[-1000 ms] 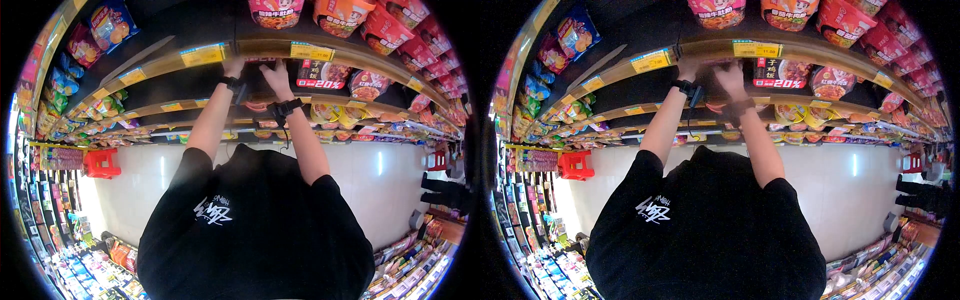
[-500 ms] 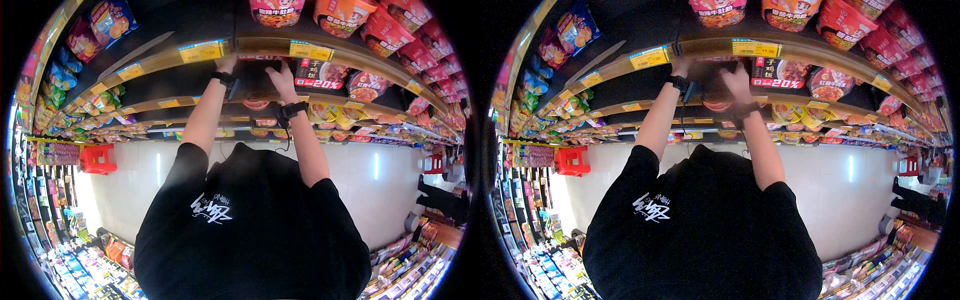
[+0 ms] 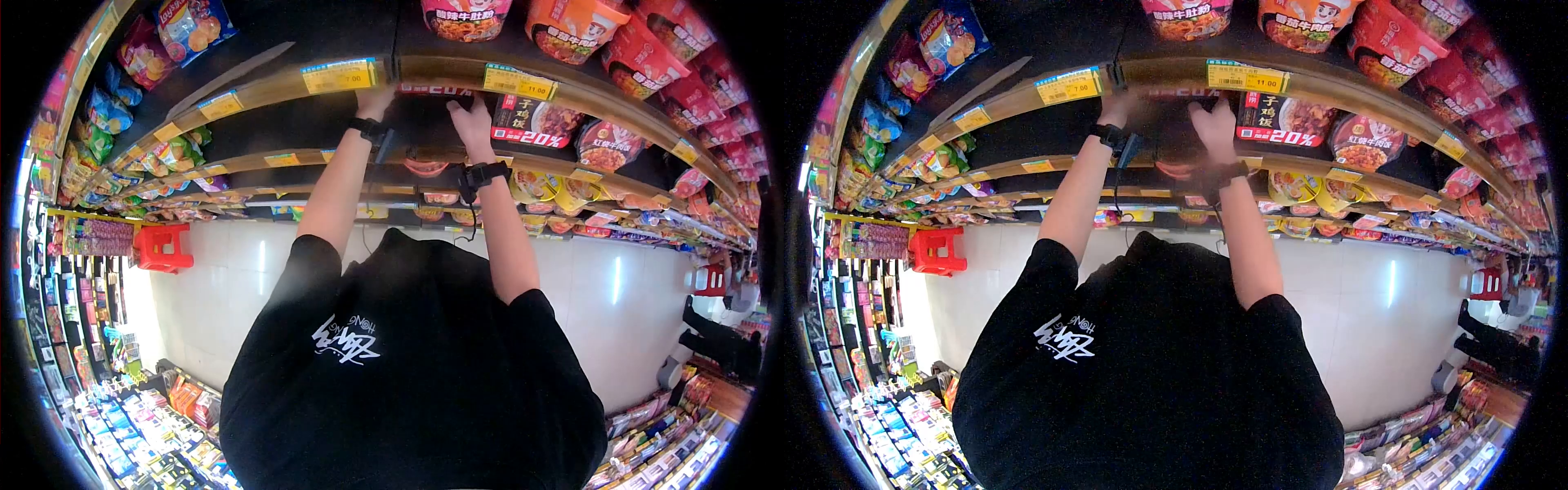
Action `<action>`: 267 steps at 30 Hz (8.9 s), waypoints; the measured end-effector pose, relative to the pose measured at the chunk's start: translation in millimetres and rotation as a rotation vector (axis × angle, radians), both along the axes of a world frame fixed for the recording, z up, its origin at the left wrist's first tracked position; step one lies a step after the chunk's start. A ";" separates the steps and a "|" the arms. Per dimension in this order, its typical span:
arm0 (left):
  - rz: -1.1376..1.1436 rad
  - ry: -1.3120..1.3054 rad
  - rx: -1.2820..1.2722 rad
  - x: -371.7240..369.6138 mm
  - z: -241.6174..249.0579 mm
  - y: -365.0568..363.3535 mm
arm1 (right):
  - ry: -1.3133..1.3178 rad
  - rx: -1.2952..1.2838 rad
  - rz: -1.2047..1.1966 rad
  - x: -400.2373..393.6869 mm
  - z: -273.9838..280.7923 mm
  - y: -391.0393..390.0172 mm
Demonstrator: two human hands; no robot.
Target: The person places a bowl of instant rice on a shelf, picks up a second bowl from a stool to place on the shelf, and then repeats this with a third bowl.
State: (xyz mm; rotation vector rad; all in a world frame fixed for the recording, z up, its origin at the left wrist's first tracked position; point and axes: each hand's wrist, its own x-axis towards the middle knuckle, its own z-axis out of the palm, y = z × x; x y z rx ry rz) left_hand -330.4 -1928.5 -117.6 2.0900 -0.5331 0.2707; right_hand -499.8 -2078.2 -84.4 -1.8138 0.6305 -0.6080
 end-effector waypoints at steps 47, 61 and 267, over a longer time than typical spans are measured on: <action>1.280 0.273 -0.969 -571.2 44.8 660.5 | -0.054 0.261 1.187 -171.1 21.9 599.0; 1.690 -0.077 -0.904 -530.0 67.7 878.4 | -0.076 0.702 1.177 -45.6 25.6 881.0; -0.916 0.361 -0.324 -9.0 112.2 520.8 | -0.663 0.315 -0.365 -38.7 82.7 550.6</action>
